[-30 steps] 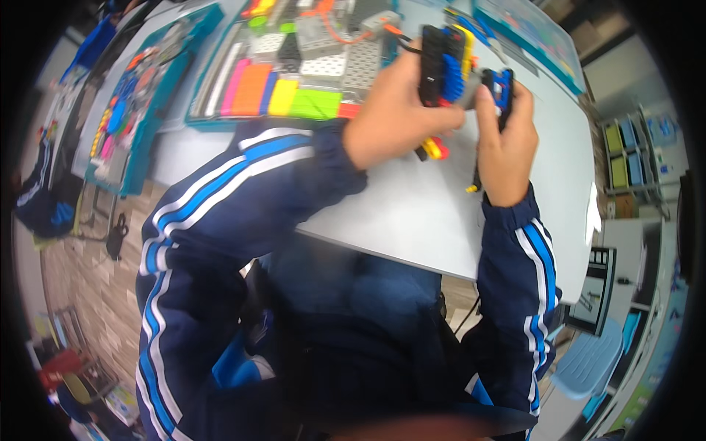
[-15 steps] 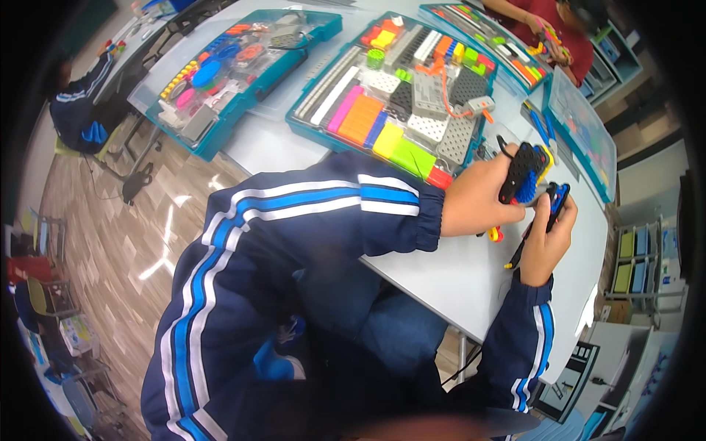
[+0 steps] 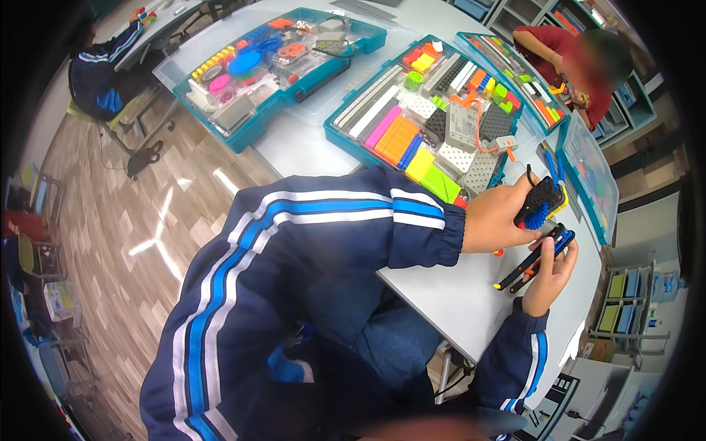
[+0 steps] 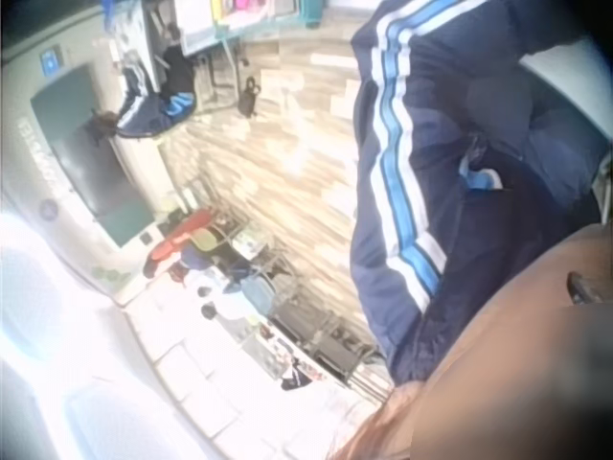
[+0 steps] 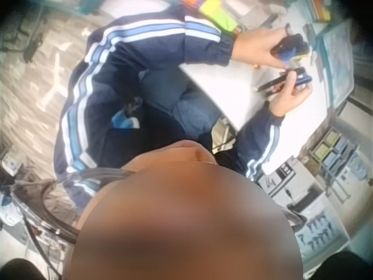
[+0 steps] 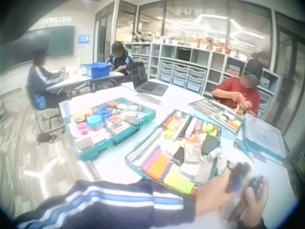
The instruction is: The person assembles a small structure using colorful plastic building blocks. They connect beams and connectors by hand, occasionally referencing a laptop screen, and place completed sub-assemblies on the table.
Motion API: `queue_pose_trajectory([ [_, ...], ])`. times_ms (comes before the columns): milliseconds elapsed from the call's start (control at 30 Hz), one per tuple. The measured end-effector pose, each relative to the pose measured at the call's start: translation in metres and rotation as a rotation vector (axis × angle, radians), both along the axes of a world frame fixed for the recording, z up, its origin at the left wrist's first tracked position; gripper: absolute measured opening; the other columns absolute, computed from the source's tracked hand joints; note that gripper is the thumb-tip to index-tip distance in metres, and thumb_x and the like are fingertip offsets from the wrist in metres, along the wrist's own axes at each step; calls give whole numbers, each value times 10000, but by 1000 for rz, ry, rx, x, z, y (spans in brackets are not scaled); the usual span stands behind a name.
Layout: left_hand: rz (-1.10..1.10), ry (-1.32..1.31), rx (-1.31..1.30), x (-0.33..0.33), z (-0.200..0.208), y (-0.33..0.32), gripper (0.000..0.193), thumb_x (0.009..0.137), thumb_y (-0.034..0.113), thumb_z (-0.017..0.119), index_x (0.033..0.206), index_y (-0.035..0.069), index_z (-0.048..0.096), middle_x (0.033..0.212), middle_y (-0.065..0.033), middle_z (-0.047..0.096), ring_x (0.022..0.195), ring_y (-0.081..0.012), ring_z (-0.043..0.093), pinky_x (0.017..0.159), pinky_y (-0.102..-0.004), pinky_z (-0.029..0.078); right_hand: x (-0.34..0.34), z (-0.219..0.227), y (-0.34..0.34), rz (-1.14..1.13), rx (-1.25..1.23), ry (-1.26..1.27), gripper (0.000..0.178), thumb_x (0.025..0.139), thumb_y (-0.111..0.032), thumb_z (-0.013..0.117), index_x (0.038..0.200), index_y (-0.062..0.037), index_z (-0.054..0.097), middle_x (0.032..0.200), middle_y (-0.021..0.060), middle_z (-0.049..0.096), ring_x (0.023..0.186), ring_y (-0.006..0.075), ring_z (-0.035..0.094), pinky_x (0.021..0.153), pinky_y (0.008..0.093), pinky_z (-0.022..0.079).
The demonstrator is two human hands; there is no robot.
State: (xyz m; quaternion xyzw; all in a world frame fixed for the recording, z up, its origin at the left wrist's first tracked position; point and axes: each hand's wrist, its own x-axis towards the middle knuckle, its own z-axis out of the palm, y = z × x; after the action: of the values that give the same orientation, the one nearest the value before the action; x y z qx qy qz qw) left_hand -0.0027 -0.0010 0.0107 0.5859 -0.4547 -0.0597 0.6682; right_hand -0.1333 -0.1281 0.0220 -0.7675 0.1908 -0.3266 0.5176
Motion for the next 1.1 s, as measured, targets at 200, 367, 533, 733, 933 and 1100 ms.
queue_pose_trajectory([
  [200,30,-23,-88,11,-2,-6,655,738,216,817,1235,18,439,964,-153,640,843,-248,653,745,-334,506,3,-8,-9,168,127,-51,260,960,-243,560,1089,-17,545,826,107,667,711,131,626,578,225,454],
  [367,-104,36,-59,14,0,-4,650,777,187,806,1267,-15,431,1080,-85,597,956,-113,573,818,-268,483,-3,-4,-11,182,213,-14,247,942,-251,586,957,-7,620,784,113,684,644,134,642,529,221,451],
  [533,-180,106,-60,14,1,-4,615,797,148,781,1269,3,414,998,-101,612,810,-136,652,721,-273,545,-4,1,-8,159,229,14,251,927,-255,604,946,-5,622,768,101,671,650,149,662,475,232,449],
  [733,-138,96,-147,16,-4,-10,611,727,259,801,1164,-13,470,811,-101,606,669,-167,580,603,-304,465,-4,1,-8,176,245,19,267,926,-265,607,947,1,618,827,97,657,676,169,681,446,233,458],
  [933,-181,144,-130,16,-3,-8,640,728,252,802,1176,-31,441,756,-87,584,628,-162,608,552,-280,469,-4,4,-6,150,259,49,286,922,-282,611,960,1,621,851,98,660,653,157,676,423,217,451],
  [1100,-141,77,-119,17,-2,-7,646,734,245,800,1183,-35,429,737,-79,585,609,-158,624,542,-278,481,-4,6,-4,167,249,42,300,920,-296,608,962,1,621,856,97,661,653,149,674,412,209,447],
])
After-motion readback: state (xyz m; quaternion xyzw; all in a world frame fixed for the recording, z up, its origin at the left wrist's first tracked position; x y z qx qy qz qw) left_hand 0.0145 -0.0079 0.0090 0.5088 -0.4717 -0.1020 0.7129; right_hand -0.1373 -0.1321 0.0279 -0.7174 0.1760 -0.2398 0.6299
